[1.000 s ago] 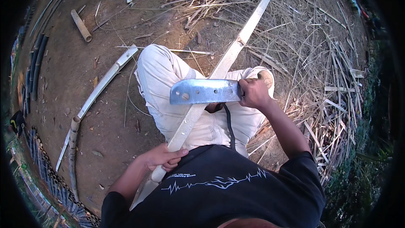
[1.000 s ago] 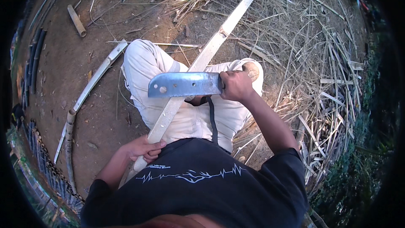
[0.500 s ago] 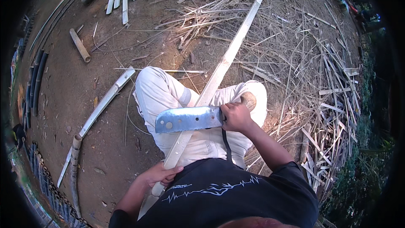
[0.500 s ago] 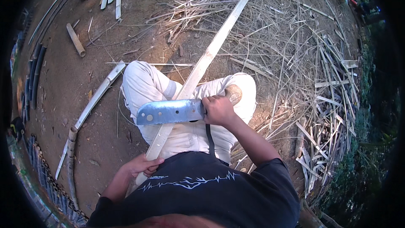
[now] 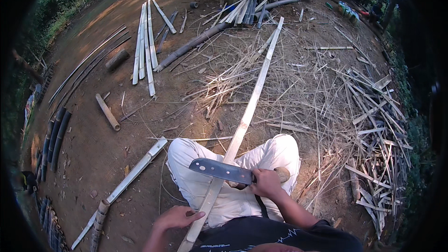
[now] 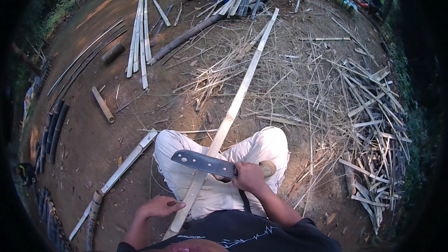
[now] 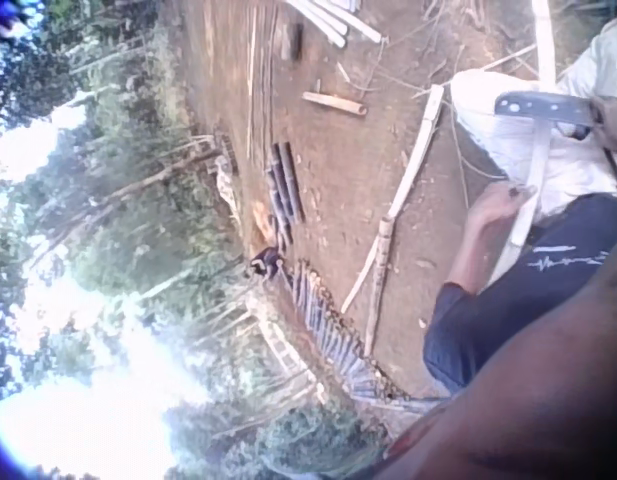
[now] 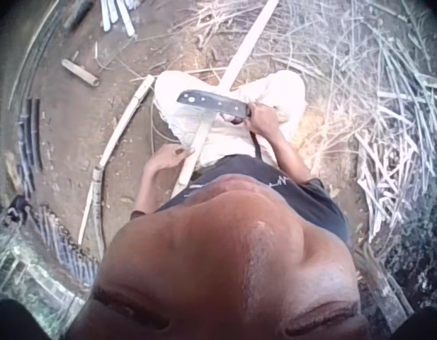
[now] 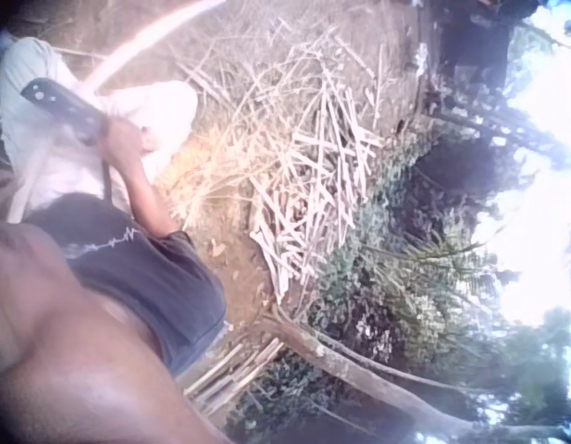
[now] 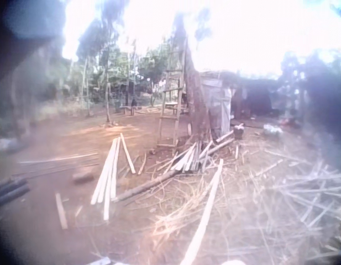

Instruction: The person shaves and strips the outer layer from a bamboo pole using a machete while sitting on the ground.

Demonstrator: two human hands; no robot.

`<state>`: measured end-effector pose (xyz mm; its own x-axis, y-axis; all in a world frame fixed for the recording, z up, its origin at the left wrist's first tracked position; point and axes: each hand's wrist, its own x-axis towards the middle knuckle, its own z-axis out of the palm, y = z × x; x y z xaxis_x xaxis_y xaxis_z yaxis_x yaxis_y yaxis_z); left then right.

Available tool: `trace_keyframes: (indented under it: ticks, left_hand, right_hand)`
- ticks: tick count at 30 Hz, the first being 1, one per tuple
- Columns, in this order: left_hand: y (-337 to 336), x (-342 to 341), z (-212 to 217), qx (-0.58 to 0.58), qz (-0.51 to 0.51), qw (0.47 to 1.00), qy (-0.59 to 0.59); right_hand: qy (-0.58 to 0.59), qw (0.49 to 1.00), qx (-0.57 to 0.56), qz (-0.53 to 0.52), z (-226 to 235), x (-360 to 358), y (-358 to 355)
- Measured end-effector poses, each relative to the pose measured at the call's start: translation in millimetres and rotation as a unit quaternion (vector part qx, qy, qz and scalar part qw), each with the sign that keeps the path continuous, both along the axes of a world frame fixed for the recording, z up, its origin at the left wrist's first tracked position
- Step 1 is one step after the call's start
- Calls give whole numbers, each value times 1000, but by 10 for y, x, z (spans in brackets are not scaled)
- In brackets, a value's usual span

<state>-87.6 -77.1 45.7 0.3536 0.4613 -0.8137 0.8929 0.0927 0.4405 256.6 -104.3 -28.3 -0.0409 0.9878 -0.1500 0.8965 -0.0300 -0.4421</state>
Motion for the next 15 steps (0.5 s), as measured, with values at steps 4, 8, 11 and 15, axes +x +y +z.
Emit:
trace_keyframes:
  ticks: [4,8,11,15]
  left_hand:
    - [442,338,153,253,67,965,11]
    - [968,716,-738,261,87,958,-84]
    - [1259,1293,-955,266,22,963,45]
    - [1331,1609,-1155,251,-25,963,92]
  right_hand:
    - [-10,998,3,-62,70,93,-115]
    - [-2,989,17,-149,137,196,-180]
    - [36,975,1,-220,114,283,-326]
    - [-19,963,-17,-269,-60,401,-534]
